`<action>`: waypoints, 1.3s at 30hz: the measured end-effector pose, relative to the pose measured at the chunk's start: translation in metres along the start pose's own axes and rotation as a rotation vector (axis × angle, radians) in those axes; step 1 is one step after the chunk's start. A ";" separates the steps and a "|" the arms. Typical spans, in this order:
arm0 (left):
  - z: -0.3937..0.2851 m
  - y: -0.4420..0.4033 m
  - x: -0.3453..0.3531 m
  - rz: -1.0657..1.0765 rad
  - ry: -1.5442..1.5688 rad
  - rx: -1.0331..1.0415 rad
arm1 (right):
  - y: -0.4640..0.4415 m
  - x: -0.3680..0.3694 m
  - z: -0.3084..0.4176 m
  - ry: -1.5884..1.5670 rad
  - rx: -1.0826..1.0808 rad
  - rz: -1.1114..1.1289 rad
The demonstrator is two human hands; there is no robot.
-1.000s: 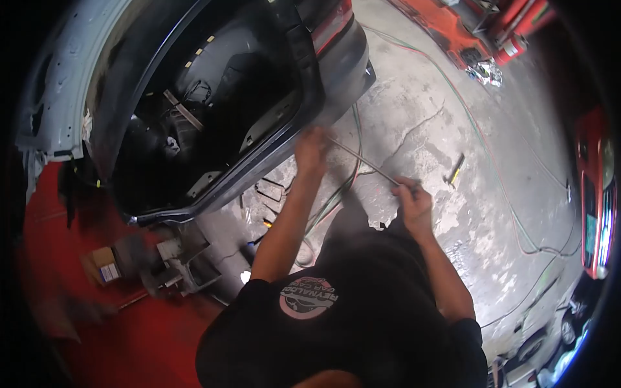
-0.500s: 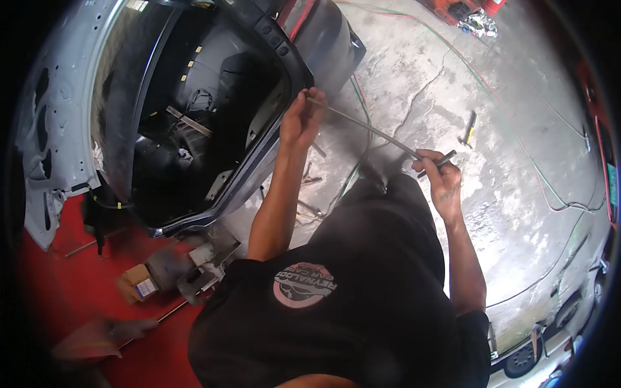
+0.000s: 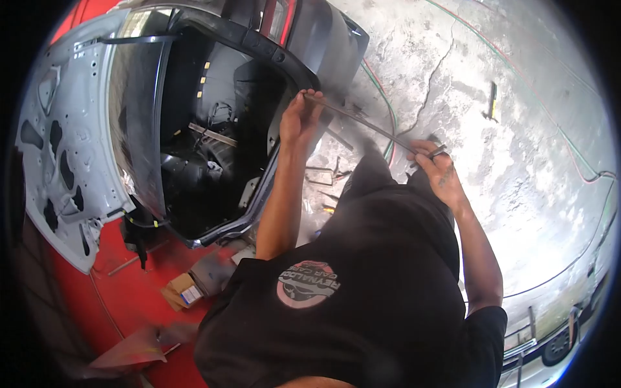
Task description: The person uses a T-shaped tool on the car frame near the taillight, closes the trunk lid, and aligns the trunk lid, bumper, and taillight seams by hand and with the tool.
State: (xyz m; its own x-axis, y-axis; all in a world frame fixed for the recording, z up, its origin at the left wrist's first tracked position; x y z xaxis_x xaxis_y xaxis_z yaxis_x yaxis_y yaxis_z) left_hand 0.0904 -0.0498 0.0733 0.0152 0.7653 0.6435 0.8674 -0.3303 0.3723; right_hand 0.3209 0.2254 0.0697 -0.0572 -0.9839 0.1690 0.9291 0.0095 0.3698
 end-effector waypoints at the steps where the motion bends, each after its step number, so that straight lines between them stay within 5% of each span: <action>1: -0.004 -0.008 -0.010 0.011 -0.011 -0.013 | -0.003 0.008 -0.003 -0.013 0.000 -0.024; 8: -0.025 -0.075 -0.066 -0.084 -0.132 -0.061 | -0.055 0.069 -0.048 -0.117 -0.013 -0.166; 17: -0.070 -0.136 -0.081 -0.114 -0.396 -0.083 | -0.135 0.135 -0.079 0.102 -0.359 -0.281; 25: -0.075 -0.144 -0.072 0.023 -0.582 -0.065 | -0.158 0.126 -0.060 0.159 -0.358 -0.240; 39: -0.061 -0.148 -0.062 -0.066 -0.696 0.006 | -0.182 0.092 -0.040 0.221 -0.253 -0.166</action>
State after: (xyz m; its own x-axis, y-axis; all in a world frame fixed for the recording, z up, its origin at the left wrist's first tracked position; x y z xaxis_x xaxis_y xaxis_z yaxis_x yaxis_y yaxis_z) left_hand -0.0686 -0.0819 0.0190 0.2762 0.9602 0.0411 0.8800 -0.2699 0.3909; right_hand 0.1615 0.1263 -0.0188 -0.1600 -0.9834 -0.0853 0.9763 -0.1704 0.1332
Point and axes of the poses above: each hand's wrist, its own y-axis away from the middle knuckle, its own x-axis out of the palm, z = x × y, the point moved 2 cm from there along -y, towards the middle knuckle, and after that the axes turned 6 degrees about z, right-handed, at the moved point
